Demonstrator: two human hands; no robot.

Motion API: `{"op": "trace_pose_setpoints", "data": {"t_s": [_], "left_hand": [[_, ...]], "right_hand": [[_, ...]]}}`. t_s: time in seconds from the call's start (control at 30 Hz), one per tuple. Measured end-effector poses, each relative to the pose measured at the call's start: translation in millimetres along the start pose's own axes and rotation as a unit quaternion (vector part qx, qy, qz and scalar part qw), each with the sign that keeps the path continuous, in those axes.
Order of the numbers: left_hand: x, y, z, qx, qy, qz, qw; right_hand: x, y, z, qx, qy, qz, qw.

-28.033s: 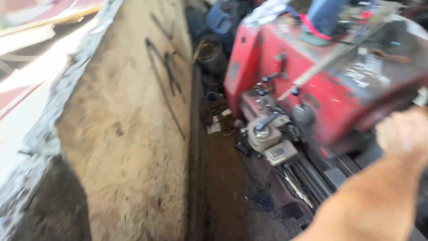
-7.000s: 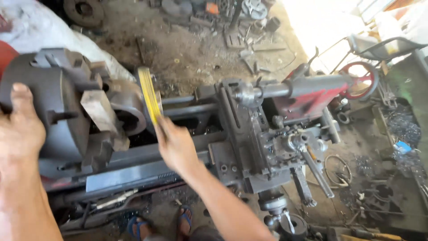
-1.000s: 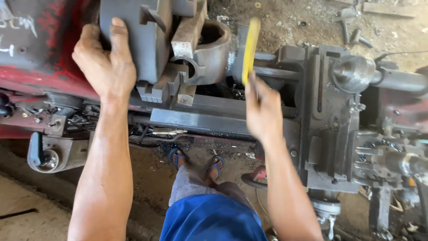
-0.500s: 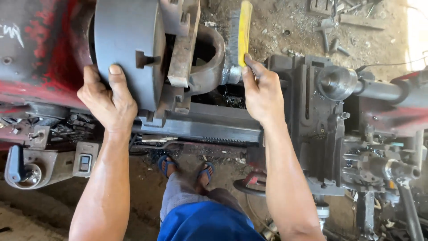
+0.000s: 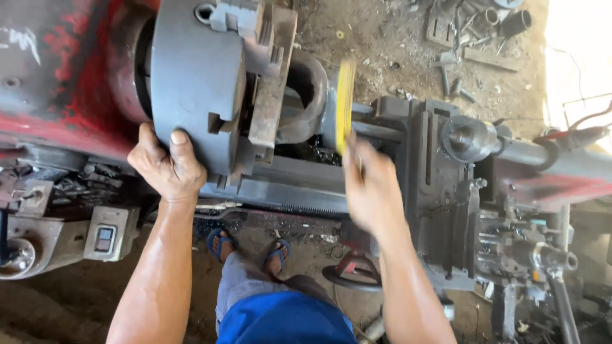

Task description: Cleaning metal shavings from a lathe using a brush and adjusting the machine's components like the tailstock and carriage.

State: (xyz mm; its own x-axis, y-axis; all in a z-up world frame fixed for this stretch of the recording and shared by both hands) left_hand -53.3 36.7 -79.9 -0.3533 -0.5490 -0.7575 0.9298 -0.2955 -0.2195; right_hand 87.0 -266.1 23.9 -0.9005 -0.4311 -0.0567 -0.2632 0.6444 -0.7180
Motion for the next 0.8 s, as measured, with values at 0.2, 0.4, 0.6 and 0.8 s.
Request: {"op": "trace_pose_setpoints", "data": {"t_s": [0.2, 0.4, 0.6, 0.8], "left_hand": [[10.4, 3.5, 10.3, -0.027, 0.038, 0.018, 0.999], [25.8, 4.4, 3.8, 0.002, 0.048, 0.059, 0.997], [54.0, 11.7, -57.8, -0.093, 0.033, 0.058, 0.993], [42.8, -5.4, -37.5, -0.028, 0.025, 0.027, 0.999]], "right_hand": [[-40.5, -9.7, 9.1, 0.016, 0.009, -0.011, 1.0], [8.7, 8.6, 5.2, 0.0, 0.019, -0.021, 1.0], [-13.3, 1.3, -2.9, -0.069, -0.095, 0.041, 0.992], [112.4, 75.6, 60.9, -0.134, -0.024, -0.045, 0.99]]}}
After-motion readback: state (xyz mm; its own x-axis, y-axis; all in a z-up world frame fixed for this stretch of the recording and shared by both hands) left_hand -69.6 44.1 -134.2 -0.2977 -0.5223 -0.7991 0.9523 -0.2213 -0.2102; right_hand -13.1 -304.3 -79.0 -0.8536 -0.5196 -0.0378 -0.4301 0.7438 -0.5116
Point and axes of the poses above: each hand's wrist, its own x-axis away from the middle knuckle, its own y-axis out of the palm, z = x × y, the point moved 9 cm from there along -x, towards the middle knuckle
